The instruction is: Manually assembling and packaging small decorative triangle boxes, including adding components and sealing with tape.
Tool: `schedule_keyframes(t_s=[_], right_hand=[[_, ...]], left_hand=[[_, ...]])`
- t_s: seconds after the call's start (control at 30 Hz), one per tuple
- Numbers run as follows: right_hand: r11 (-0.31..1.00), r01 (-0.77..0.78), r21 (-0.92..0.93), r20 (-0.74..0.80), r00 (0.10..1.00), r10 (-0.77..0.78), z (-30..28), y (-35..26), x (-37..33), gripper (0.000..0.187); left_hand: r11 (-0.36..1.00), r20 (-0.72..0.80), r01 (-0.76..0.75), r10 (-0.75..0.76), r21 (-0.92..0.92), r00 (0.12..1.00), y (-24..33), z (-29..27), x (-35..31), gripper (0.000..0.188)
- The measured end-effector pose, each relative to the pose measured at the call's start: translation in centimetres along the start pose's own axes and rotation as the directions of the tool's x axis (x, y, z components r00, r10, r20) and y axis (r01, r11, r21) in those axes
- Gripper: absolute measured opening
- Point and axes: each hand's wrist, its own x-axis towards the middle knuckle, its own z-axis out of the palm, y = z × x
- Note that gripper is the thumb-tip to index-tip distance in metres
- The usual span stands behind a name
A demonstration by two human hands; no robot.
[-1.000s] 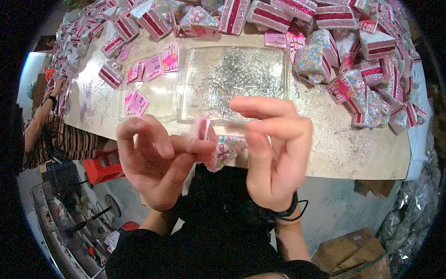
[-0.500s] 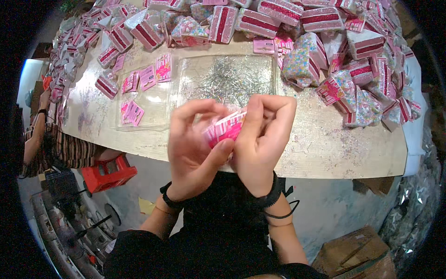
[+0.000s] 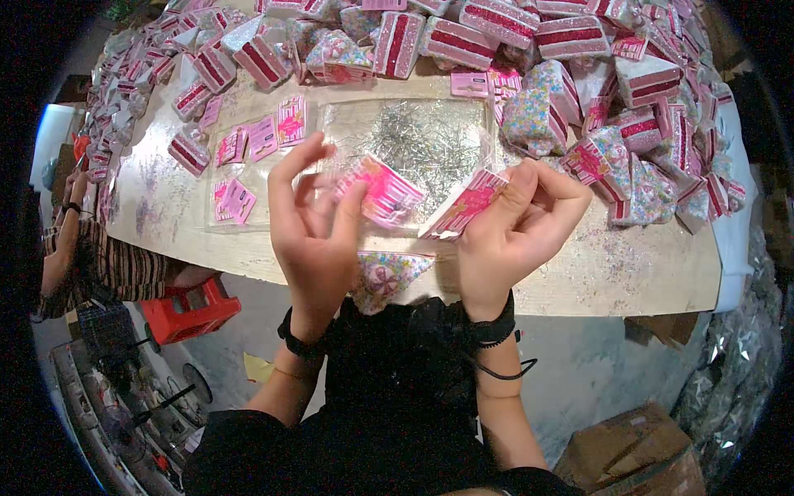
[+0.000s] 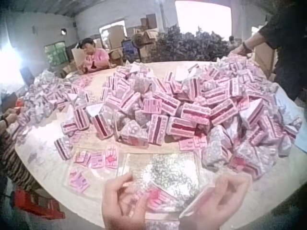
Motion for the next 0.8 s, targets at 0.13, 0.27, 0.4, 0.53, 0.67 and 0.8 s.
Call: schedule_keyframes(t_s=[0.13,0.27,0.4,0.53,0.67,0.8], right_hand=[[0.990,0.126,-0.058,0.091,0.989,-0.121,0.0,-0.4,-0.1,0.012],[0.937,0.348,0.042,0.225,0.910,-0.348,-0.4,-0.3,-1.1,0.012],[0.889,0.438,0.138,0.481,0.755,-0.446,-1.6,-1.0,-1.4,0.015],[0.911,0.393,0.122,0.454,0.795,-0.403,-2.1,-0.9,-2.7,0.015],[0.841,0.522,-0.140,0.494,0.773,-0.398,-2.9,-3.1,-2.2,0.019],[0.860,0.459,-0.224,0.615,0.751,-0.240,-4.8,-5.1,-2.6,0.016]], left_hand=[[0.883,0.036,-0.241,0.248,0.402,0.968,0.9,-0.9,0.8,0.043],[0.995,0.354,0.010,0.027,-0.102,0.935,2.6,-2.3,-0.2,0.039],[0.881,0.505,0.290,-0.069,-0.373,0.861,4.1,-1.9,-1.1,0.031],[0.911,0.453,0.207,-0.026,-0.357,0.891,3.6,-1.8,-1.5,0.020],[0.864,0.258,0.192,-0.075,-0.466,0.963,3.6,-1.1,-2.4,0.019],[0.934,0.309,0.030,0.087,-0.356,0.947,3.3,-2.2,-2.9,0.023]])
